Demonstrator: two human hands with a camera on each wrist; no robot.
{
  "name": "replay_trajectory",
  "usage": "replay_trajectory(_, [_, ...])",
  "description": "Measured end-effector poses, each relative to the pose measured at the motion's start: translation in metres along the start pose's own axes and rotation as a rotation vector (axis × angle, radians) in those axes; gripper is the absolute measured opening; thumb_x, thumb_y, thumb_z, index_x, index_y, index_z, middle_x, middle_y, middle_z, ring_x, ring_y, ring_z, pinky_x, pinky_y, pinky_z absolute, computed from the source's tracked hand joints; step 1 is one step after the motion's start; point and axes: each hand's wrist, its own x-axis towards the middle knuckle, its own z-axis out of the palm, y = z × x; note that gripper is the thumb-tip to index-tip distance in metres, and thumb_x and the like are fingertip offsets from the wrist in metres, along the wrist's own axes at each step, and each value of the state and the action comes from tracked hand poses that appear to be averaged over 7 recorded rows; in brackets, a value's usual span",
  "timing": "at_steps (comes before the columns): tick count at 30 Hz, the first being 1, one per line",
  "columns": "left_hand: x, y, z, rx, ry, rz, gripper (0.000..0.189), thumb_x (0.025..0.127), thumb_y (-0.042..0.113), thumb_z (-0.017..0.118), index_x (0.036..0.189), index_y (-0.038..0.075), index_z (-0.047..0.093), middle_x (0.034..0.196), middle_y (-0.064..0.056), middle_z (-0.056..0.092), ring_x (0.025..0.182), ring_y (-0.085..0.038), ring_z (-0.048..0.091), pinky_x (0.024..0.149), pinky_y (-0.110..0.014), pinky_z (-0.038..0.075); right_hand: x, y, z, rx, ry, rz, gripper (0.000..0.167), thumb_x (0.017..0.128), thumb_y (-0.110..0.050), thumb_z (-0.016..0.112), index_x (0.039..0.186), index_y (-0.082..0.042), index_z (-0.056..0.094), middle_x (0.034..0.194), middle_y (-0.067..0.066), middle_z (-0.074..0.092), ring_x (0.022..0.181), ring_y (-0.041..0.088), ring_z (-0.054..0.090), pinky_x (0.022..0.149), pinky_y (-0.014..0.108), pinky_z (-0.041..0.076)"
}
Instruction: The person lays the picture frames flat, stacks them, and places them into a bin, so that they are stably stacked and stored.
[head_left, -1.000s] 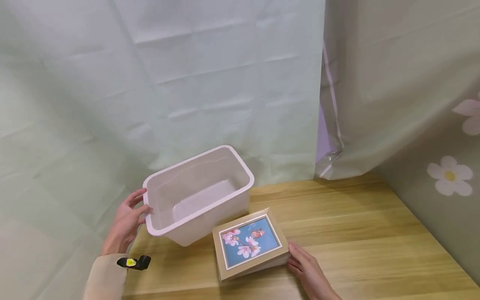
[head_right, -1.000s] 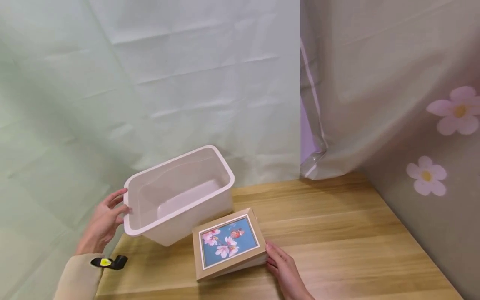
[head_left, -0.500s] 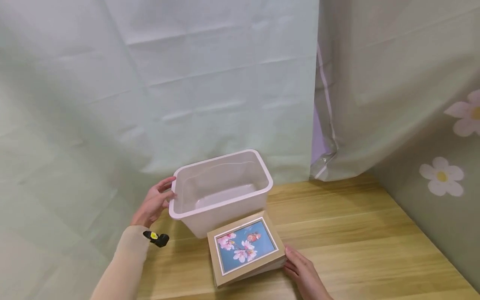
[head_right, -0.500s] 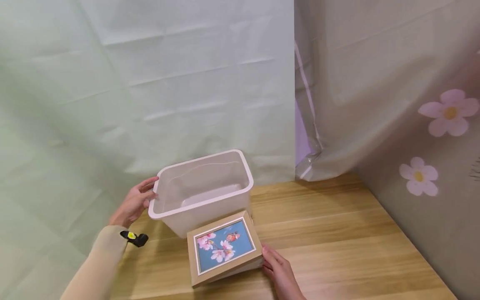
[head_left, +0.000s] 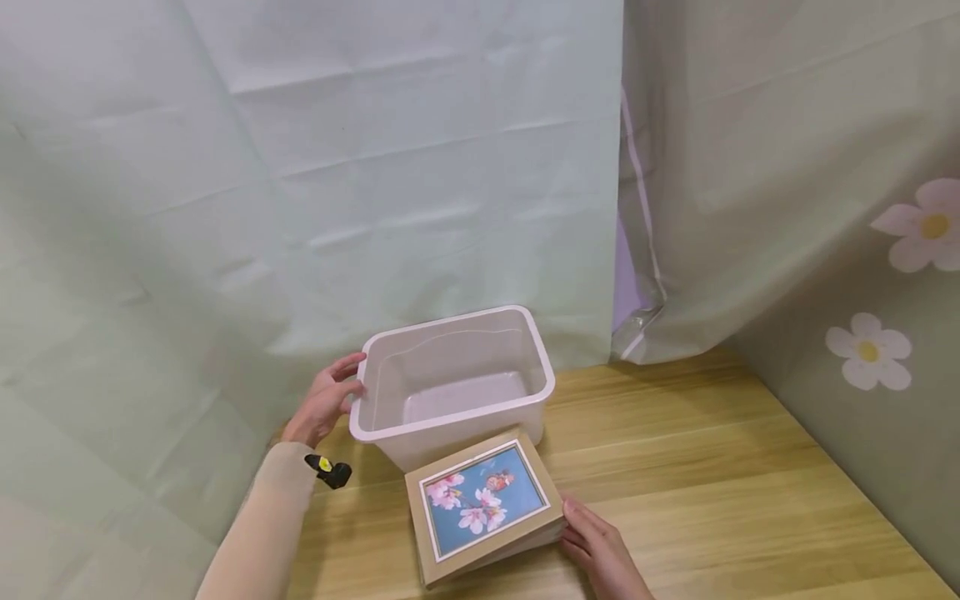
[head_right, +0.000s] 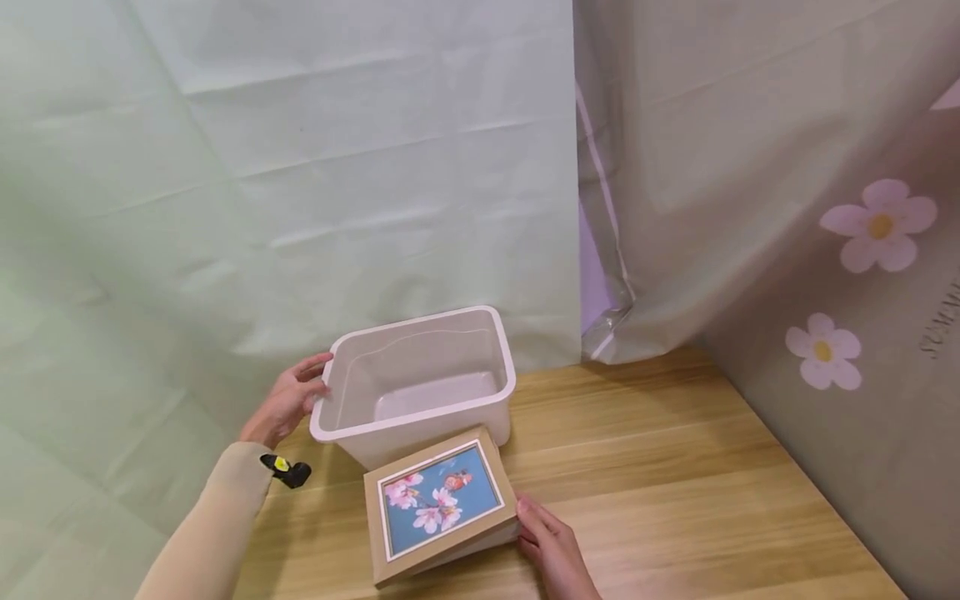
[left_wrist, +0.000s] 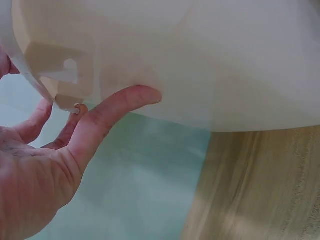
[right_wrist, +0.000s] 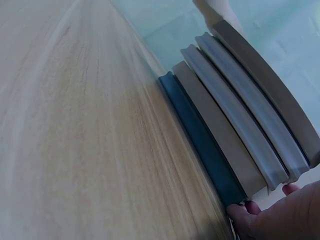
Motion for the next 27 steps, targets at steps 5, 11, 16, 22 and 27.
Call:
replay_trajectory(5, [-0.002, -0.003, -0.002, -0.013, -0.009, 0.002, 0.081, 0.096, -0.004, 0.057, 0.171, 0.002, 0.026, 0.176, -0.031, 0.025, 0.106, -0.009, 0.065, 0.082, -0.031, 0.069, -0.001, 0.0, 0.002, 0.0, -0.004, -0.017, 0.073, 0.117, -0.044, 0.044, 0.161, 0.013, 0.037, 0.166, 0.037, 0.042, 0.143, 0.038, 0.062, 0.121, 0.051, 0.053])
replay_trajectory(11, [-0.006, -0.003, -0.001, -0.031, -0.015, 0.007, 0.08, 0.1, -0.003, 0.055, 0.173, 0.007, 0.025, 0.178, -0.028, 0.024, 0.108, -0.007, 0.065, 0.084, -0.03, 0.068, -0.001, -0.002, 0.004, 0.0, 0.004, -0.011, 0.074, 0.117, -0.043, 0.044, 0.161, 0.016, 0.035, 0.165, 0.038, 0.042, 0.143, 0.037, 0.062, 0.12, 0.05, 0.054])
replay_trajectory(16, [-0.013, -0.006, 0.0, -0.019, -0.005, 0.002, 0.075, 0.108, 0.005, 0.054, 0.175, 0.015, 0.023, 0.181, -0.024, 0.021, 0.119, -0.01, 0.061, 0.089, -0.026, 0.066, 0.0, -0.002, 0.005, 0.001, 0.012, 0.012, 0.077, 0.116, -0.044, 0.044, 0.162, 0.017, 0.032, 0.165, 0.04, 0.04, 0.142, 0.035, 0.061, 0.12, 0.05, 0.054])
replay_trajectory(22, [-0.035, -0.01, 0.008, -0.073, 0.049, -0.042, 0.073, 0.114, 0.018, 0.053, 0.177, 0.016, 0.014, 0.179, -0.019, 0.023, 0.133, -0.013, 0.052, 0.095, -0.02, 0.059, 0.001, -0.001, 0.004, 0.007, -0.001, 0.023, 0.078, 0.116, -0.043, 0.044, 0.162, 0.018, 0.03, 0.165, 0.04, 0.041, 0.14, 0.031, 0.063, 0.12, 0.048, 0.054])
replay_trajectory(27, [-0.075, -0.01, 0.023, -0.181, 0.186, -0.106, 0.078, 0.115, 0.025, 0.051, 0.176, 0.011, 0.005, 0.166, -0.014, 0.032, 0.136, -0.015, 0.045, 0.096, -0.017, 0.057, 0.0, -0.003, -0.002, 0.03, -0.026, 0.022, 0.076, 0.115, -0.039, 0.046, 0.162, 0.019, 0.029, 0.161, 0.039, 0.046, 0.131, 0.02, 0.065, 0.115, 0.039, 0.057])
